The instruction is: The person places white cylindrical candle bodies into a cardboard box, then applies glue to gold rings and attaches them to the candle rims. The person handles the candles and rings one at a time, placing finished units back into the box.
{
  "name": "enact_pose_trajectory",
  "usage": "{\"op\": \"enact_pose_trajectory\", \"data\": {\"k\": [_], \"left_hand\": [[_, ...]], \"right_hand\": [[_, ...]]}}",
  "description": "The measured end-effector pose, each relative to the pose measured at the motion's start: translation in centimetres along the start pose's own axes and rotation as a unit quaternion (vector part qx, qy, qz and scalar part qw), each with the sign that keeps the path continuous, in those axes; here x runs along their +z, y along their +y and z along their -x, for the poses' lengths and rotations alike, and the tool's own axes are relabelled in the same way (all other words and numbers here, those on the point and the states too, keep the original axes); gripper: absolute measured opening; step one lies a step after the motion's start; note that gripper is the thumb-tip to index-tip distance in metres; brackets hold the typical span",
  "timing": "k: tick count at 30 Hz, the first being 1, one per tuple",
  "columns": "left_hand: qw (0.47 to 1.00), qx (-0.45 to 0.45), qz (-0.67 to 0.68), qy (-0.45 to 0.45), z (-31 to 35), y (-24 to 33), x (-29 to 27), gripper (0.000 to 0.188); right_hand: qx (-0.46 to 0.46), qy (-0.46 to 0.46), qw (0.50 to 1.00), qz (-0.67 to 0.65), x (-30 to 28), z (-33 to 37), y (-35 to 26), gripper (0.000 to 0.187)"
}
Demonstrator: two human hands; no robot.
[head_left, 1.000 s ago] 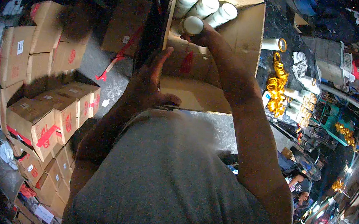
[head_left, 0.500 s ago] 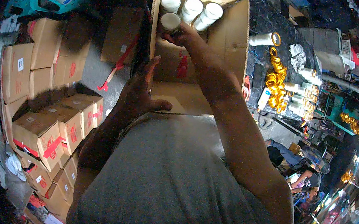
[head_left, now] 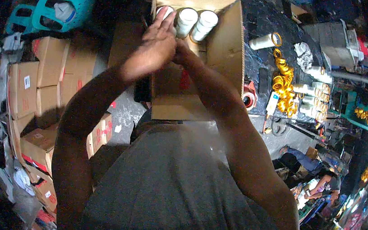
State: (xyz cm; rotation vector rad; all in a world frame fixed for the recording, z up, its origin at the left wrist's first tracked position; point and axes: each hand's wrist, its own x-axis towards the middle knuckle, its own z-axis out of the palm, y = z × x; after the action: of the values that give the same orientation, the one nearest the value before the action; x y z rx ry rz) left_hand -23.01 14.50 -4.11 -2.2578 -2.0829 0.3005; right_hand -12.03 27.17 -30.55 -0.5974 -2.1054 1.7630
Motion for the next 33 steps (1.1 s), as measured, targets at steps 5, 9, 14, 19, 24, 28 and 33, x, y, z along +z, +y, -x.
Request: {"op": "enact_pose_trajectory", "data": {"k": [5,9,14,19,24,28,33], "left_hand": [[0.987,-0.001,0.154,-0.054,-4.6,0.0,4.2,0.036],[0.973,-0.032,0.219,0.06,-2.7,-2.2,10.7,0.038],[0.997,-0.005,-0.068,-0.023,-3.0,-0.7,10.4,0.039],[0.967,-0.11,0.229,-0.037,-4.4,-0.2,8.5,0.041],[0.949,-0.13,0.271,-0.097,-4.0,1.2,0.3,0.027],[0.98,-0.079,0.149,-0.108,-6.5,0.6,3.1,0.021],[0.991,-0.06,0.12,0.019,-3.9,0.5,5.5,0.019]], "right_hand": [[0.224,0.062,0.972,-0.026,-1.6,0.4,-2.9,0.029],[0.123,0.032,0.977,0.172,-3.4,2.2,-19.4,0.022],[-0.104,0.488,0.844,0.198,-19.1,15.2,-29.8,0.017],[0.134,0.505,0.749,0.407,-36.1,16.9,1.9,0.065],[-0.075,0.52,0.85,0.039,-35.1,10.2,6.5,0.077],[0.067,0.559,0.774,0.291,-38.1,11.4,7.2,0.082],[-0.113,0.443,0.869,0.188,-34.7,14.6,-5.7,0.059]]}}
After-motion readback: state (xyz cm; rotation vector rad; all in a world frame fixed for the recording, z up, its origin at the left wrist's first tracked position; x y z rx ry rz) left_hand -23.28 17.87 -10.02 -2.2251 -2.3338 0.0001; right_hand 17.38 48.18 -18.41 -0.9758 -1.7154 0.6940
